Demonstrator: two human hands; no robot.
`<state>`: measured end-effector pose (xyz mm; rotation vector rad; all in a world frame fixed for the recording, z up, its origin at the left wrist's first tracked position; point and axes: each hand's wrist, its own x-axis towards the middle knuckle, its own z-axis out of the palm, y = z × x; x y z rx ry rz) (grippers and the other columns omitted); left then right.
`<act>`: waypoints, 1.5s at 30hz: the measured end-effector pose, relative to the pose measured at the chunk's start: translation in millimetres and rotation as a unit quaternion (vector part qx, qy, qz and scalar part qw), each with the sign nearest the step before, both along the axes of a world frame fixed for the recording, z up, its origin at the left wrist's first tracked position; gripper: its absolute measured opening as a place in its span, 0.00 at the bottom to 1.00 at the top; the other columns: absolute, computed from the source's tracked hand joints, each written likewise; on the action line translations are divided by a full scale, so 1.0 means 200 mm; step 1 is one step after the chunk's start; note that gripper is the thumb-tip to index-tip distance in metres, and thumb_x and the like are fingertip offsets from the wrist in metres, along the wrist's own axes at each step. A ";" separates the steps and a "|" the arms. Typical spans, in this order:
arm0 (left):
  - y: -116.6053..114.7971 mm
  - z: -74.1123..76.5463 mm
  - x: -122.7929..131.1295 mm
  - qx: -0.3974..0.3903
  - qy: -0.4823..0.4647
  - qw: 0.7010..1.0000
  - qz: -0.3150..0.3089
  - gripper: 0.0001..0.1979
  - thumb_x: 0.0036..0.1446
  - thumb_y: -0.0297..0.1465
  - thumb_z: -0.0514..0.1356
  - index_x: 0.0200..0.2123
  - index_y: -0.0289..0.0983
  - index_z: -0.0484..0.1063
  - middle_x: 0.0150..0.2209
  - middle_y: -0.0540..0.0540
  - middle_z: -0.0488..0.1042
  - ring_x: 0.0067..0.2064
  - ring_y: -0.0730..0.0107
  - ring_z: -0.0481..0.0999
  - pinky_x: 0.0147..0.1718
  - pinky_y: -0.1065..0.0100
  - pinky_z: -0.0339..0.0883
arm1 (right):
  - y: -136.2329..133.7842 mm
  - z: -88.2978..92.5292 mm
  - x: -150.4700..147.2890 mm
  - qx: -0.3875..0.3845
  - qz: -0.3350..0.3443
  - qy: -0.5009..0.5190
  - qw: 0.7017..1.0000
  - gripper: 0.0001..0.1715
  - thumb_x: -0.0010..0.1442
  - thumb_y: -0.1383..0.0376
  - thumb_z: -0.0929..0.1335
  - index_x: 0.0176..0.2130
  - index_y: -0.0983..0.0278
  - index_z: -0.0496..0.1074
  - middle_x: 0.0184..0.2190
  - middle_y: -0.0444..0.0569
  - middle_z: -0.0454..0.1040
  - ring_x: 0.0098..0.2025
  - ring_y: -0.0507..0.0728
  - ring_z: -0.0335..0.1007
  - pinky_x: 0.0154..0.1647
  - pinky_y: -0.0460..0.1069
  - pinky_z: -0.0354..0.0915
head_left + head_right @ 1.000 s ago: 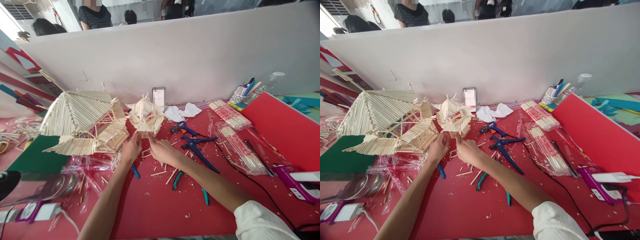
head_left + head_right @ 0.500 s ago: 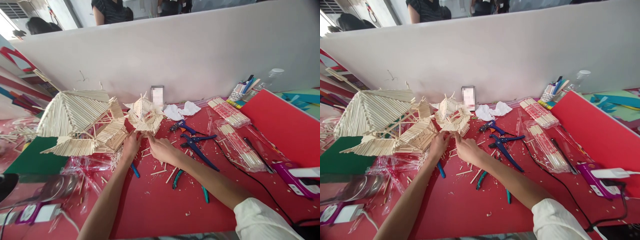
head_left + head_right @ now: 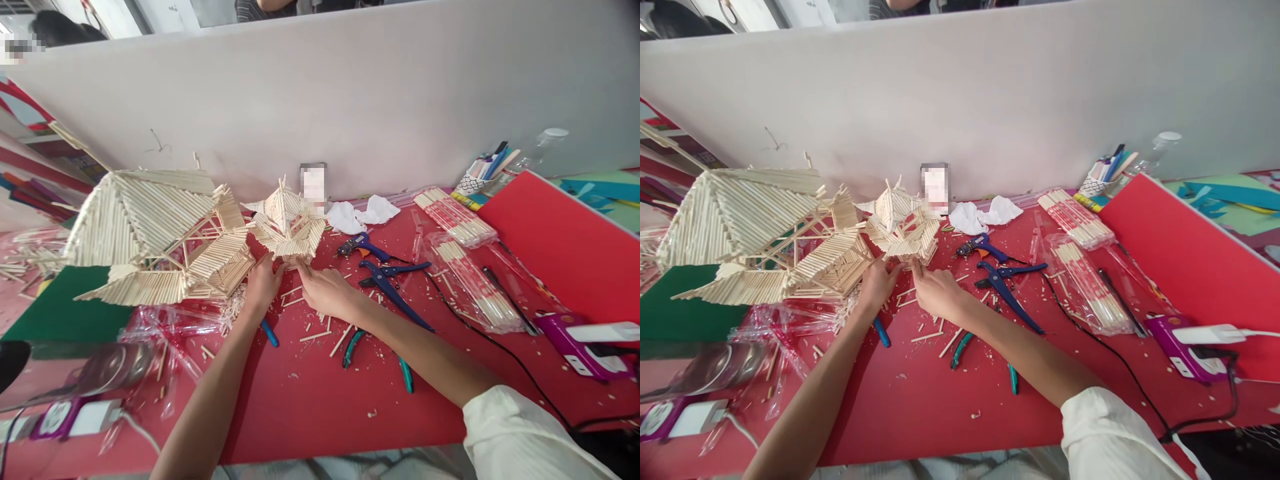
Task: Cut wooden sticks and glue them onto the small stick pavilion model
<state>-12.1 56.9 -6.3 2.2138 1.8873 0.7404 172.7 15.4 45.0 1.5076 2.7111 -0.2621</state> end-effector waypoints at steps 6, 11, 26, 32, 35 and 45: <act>-0.01 0.02 0.02 -0.011 -0.010 1.000 0.004 0.13 0.66 0.39 0.56 0.42 0.35 0.74 0.35 0.39 0.80 0.39 0.56 0.80 0.39 0.63 0.68 | 0.00 0.01 0.01 0.006 0.001 0.004 1.000 0.46 0.66 0.69 0.59 0.73 0.77 0.30 0.45 0.67 0.79 0.41 0.66 0.80 0.40 0.56 0.71; -0.02 0.03 0.02 -0.019 -0.011 1.000 0.006 0.12 0.64 0.37 0.58 0.43 0.35 0.74 0.37 0.39 0.80 0.40 0.54 0.80 0.39 0.62 0.67 | 0.01 0.02 0.03 -0.008 0.011 0.003 1.000 0.44 0.67 0.68 0.58 0.73 0.77 0.32 0.45 0.66 0.79 0.43 0.65 0.80 0.41 0.54 0.71; -0.01 0.01 0.02 0.001 -0.007 1.000 0.002 0.13 0.65 0.40 0.57 0.42 0.36 0.74 0.40 0.38 0.80 0.43 0.54 0.80 0.41 0.61 0.69 | 0.01 0.04 0.04 -0.015 0.015 -0.002 1.000 0.46 0.67 0.70 0.58 0.73 0.76 0.26 0.46 0.67 0.79 0.43 0.65 0.80 0.40 0.53 0.70; -0.01 0.01 0.01 -0.004 -0.001 1.000 0.002 0.13 0.66 0.39 0.57 0.43 0.36 0.73 0.39 0.38 0.79 0.41 0.55 0.79 0.39 0.62 0.68 | 0.00 0.04 0.04 -0.004 0.020 0.003 1.000 0.46 0.67 0.69 0.58 0.73 0.75 0.28 0.48 0.67 0.78 0.42 0.64 0.80 0.39 0.53 0.70; -0.01 0.01 0.01 -0.008 -0.002 1.000 0.000 0.13 0.65 0.38 0.57 0.44 0.36 0.73 0.39 0.39 0.80 0.40 0.55 0.79 0.39 0.62 0.68 | 0.00 0.04 0.04 -0.005 0.019 0.004 1.000 0.44 0.67 0.69 0.58 0.73 0.77 0.32 0.47 0.67 0.79 0.43 0.65 0.80 0.39 0.54 0.70; -0.05 0.06 0.03 -0.011 0.023 1.000 0.014 0.13 0.65 0.37 0.57 0.48 0.36 0.72 0.43 0.36 0.80 0.44 0.52 0.80 0.39 0.62 0.68 | 0.03 0.01 0.04 -0.011 0.010 0.013 1.000 0.43 0.67 0.69 0.59 0.73 0.75 0.37 0.44 0.64 0.80 0.42 0.66 0.80 0.40 0.55 0.71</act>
